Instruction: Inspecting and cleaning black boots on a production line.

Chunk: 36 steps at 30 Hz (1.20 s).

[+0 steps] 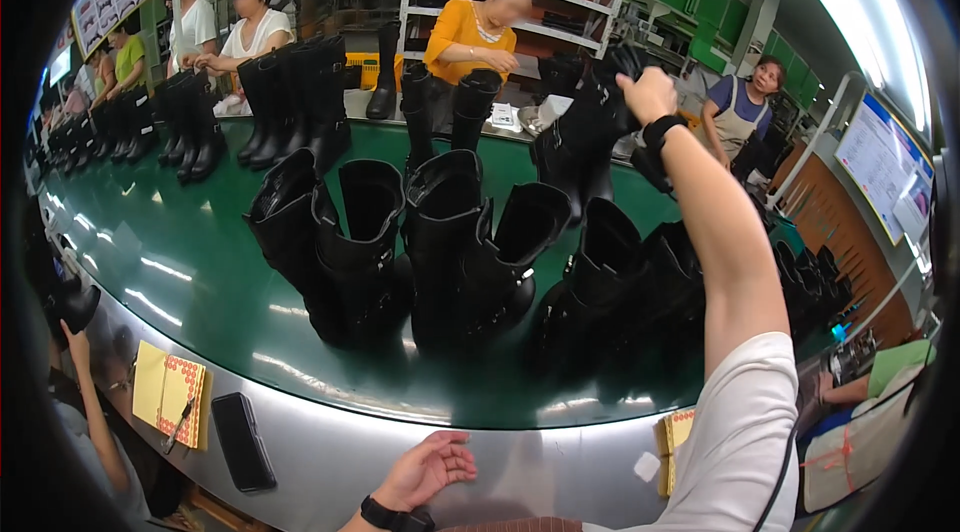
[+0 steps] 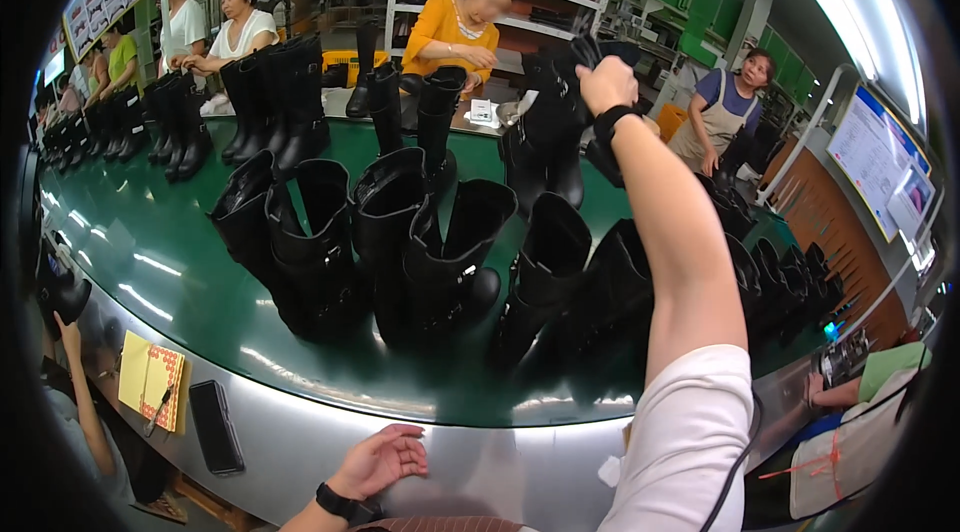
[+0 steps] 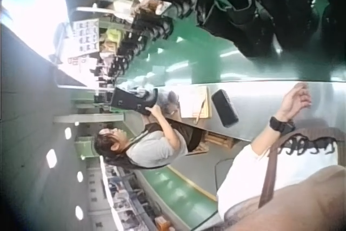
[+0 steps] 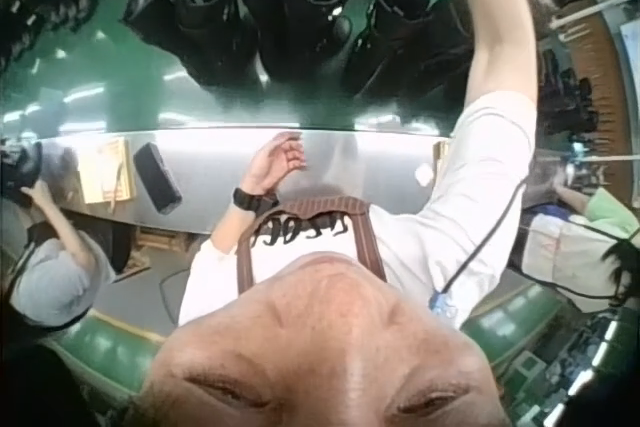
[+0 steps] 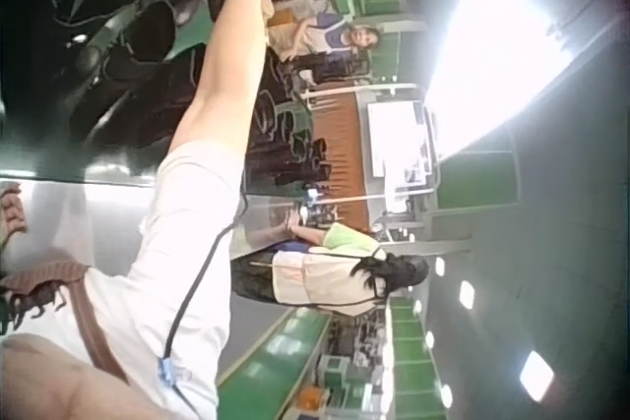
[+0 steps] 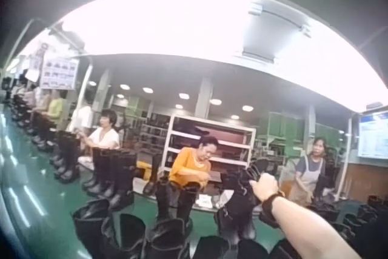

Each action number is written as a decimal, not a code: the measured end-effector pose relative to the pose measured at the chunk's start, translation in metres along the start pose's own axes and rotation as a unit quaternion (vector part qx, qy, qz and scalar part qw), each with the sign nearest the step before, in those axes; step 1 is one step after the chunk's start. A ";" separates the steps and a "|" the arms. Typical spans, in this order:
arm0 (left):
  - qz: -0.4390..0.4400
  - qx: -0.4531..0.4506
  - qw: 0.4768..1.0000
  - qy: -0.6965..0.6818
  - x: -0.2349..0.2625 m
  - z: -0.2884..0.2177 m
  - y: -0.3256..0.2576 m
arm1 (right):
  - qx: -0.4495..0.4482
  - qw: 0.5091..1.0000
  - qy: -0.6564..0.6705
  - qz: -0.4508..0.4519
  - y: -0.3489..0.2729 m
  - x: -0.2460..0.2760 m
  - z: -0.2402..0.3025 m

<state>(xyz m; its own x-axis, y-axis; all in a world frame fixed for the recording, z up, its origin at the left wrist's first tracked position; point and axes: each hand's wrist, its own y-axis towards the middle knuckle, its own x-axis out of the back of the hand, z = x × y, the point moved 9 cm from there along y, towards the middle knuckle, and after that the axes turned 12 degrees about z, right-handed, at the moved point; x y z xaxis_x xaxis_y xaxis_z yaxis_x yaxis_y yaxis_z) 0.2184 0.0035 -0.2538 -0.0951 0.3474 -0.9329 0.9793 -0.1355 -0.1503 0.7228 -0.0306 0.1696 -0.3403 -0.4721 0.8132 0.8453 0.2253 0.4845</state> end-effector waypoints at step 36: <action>-0.210 -0.336 0.788 0.471 -0.060 -0.073 -0.052 | 0.422 0.869 0.179 0.185 -0.359 0.049 0.150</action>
<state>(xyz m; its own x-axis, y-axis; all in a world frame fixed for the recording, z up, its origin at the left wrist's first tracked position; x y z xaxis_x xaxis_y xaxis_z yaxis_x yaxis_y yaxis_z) 0.1864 0.0572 -0.1663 -0.5711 0.8085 -0.1420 0.8005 0.5869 0.1218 0.3408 -0.0066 0.0843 0.1695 -0.4351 0.8843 0.2148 0.8920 0.3978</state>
